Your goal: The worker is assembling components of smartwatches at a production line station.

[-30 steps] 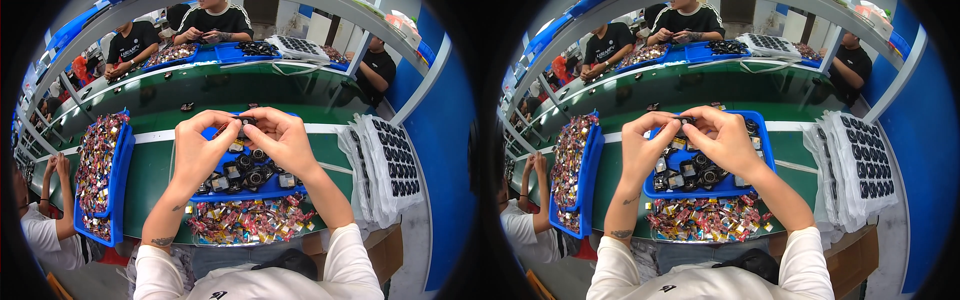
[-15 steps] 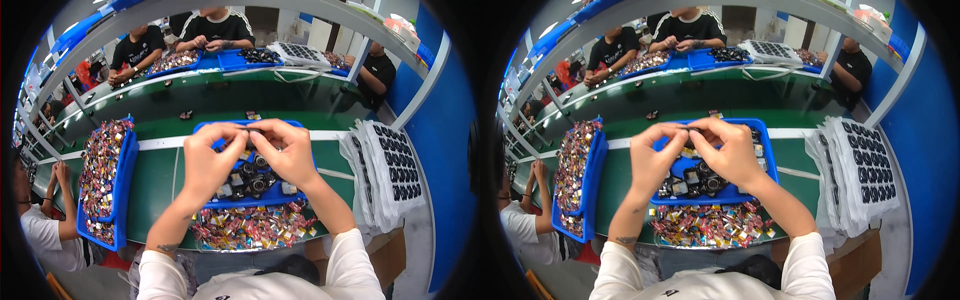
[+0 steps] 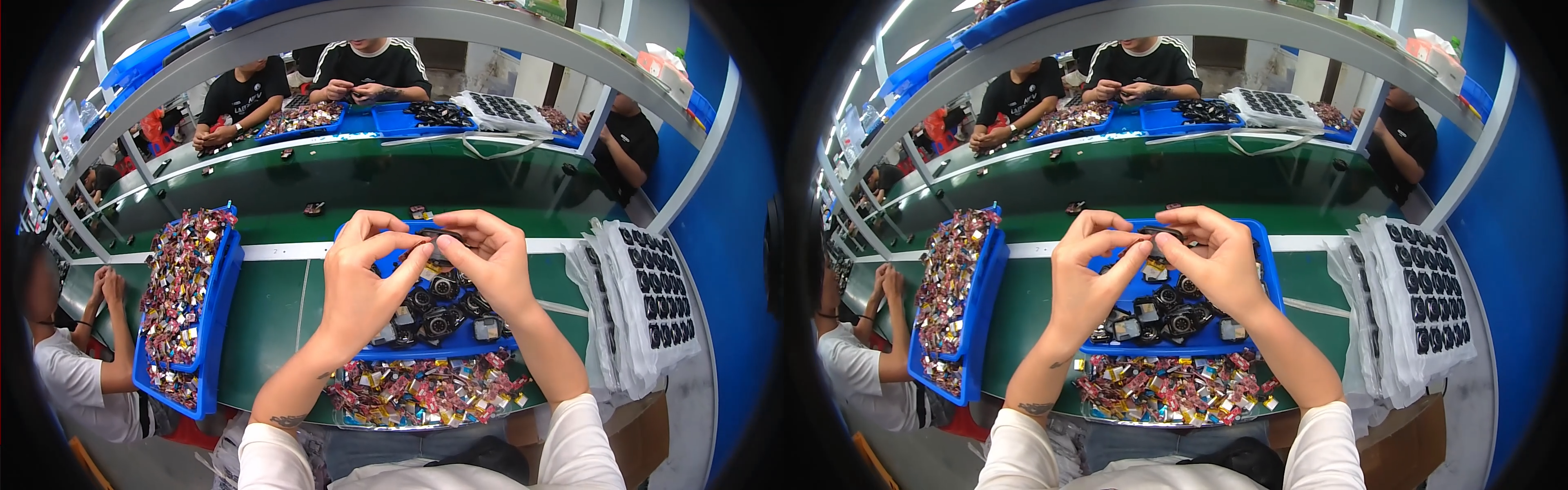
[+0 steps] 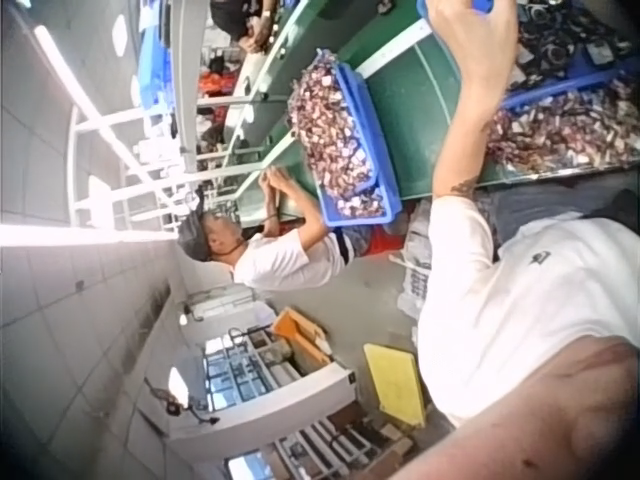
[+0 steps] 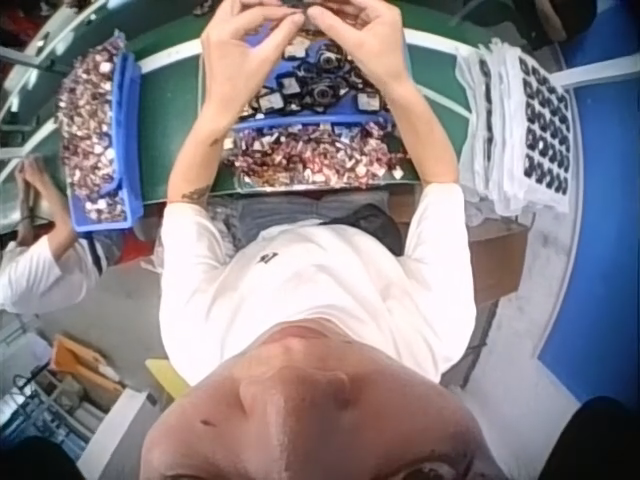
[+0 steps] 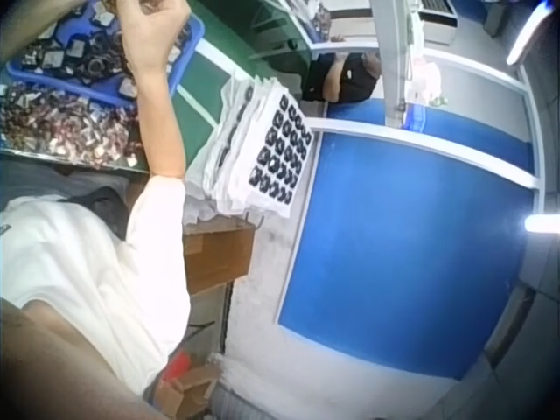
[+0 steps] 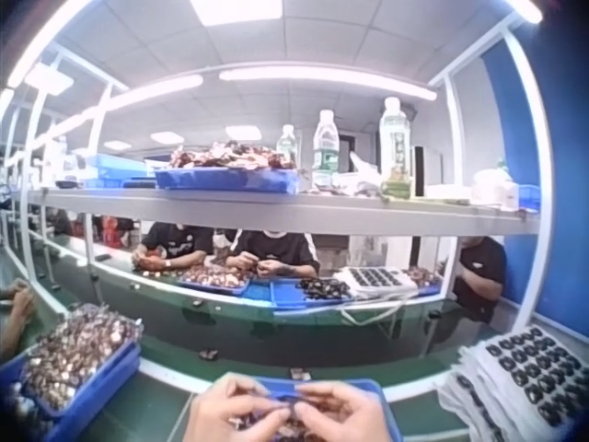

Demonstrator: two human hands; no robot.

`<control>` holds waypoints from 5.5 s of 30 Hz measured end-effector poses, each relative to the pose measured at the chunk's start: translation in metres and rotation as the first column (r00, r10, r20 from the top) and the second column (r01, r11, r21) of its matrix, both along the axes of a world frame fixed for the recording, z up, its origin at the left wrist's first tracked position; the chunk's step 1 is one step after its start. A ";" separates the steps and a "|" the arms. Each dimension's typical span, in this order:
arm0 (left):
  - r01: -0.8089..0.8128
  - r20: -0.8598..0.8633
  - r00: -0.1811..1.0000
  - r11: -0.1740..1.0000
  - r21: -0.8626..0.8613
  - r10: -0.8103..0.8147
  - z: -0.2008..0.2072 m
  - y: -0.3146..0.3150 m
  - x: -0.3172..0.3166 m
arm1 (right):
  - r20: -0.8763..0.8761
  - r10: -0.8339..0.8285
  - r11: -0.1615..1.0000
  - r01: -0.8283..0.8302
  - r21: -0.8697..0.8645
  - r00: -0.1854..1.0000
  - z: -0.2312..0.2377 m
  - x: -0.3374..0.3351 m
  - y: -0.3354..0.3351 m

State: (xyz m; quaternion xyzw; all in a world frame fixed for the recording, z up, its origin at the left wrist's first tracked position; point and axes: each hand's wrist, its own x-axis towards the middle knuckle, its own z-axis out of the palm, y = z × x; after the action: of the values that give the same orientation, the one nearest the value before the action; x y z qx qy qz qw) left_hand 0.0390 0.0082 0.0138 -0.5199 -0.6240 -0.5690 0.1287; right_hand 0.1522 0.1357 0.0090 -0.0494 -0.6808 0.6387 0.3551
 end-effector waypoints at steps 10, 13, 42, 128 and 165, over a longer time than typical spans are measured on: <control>0.119 0.218 0.971 0.987 -0.104 -0.094 0.004 -0.003 0.008 | -0.079 -0.004 0.999 0.007 0.036 0.997 -0.004 -0.003 0.007; 0.216 0.384 0.910 0.970 -0.113 -0.158 0.004 -0.004 0.007 | -0.072 -0.052 0.998 0.055 0.038 0.996 -0.002 0.000 0.005; 0.473 0.686 0.585 0.869 0.145 -0.433 -0.001 0.002 0.002 | -0.069 -0.149 0.944 0.163 0.288 0.986 0.012 0.011 0.000; 0.017 -0.138 0.952 0.498 -0.867 -0.273 -0.034 0.008 -0.070 | 0.366 -0.652 0.739 0.448 0.503 0.664 -0.133 0.002 0.229; 0.466 0.239 0.874 0.871 -0.157 -0.424 0.019 -0.008 -0.025 | 0.080 0.179 0.980 -0.185 0.072 0.981 0.013 0.013 0.030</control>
State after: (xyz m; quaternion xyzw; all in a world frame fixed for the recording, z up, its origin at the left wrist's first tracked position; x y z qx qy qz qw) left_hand 0.0138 0.0001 0.0332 -0.6019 -0.5527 -0.5628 -0.1242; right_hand 0.1654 0.1659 0.0224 0.0038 -0.7197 0.6388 0.2719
